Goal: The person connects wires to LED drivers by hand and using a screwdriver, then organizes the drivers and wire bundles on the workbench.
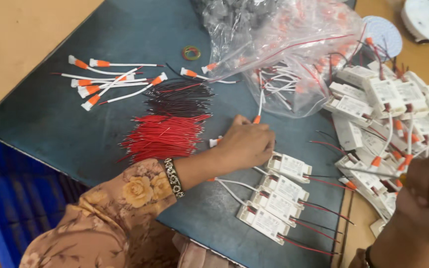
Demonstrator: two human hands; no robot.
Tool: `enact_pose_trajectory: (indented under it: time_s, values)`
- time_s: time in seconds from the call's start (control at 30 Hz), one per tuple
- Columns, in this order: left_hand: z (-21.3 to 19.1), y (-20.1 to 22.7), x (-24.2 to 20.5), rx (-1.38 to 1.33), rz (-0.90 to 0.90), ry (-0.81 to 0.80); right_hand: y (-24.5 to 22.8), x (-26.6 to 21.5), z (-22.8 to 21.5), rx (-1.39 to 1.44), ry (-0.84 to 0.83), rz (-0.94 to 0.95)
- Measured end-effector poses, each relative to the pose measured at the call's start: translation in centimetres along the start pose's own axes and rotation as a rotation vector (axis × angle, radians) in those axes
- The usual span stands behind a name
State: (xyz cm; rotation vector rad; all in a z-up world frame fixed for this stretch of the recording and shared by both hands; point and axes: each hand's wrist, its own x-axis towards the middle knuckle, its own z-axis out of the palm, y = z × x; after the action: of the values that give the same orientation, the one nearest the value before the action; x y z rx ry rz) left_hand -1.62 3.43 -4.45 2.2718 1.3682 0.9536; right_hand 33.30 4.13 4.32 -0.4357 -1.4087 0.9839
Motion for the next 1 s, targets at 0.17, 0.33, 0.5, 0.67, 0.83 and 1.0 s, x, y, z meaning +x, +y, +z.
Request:
enact_pose_trajectory:
  time_s: [0.17,0.33,0.5,0.67,0.83,1.0]
  values:
    - [0.1,0.2,0.0,0.009,0.007,-0.010,1.1,2.2,3.7,0.035,0.023,0.072]
    - [-0.6,0.8,-0.3,-0.039,-0.021,-0.097,1.4,4.1,10.0,-0.163,0.029,0.058]
    - [-1.3,1.1,-0.3,-0.048,-0.061,-0.164,1.1,4.8,11.8,-0.098,0.105,0.174]
    - [-1.6,1.1,-0.1,-0.050,-0.030,-0.131,0.6,4.8,12.0,-0.027,0.144,0.252]
    - [-1.8,0.9,0.0,-0.068,-0.053,-0.156,-0.3,3.9,10.2,0.122,0.220,0.149]
    - [-1.9,0.7,0.1,-0.064,0.004,-0.105,-1.9,3.0,10.4,0.149,0.298,0.109]
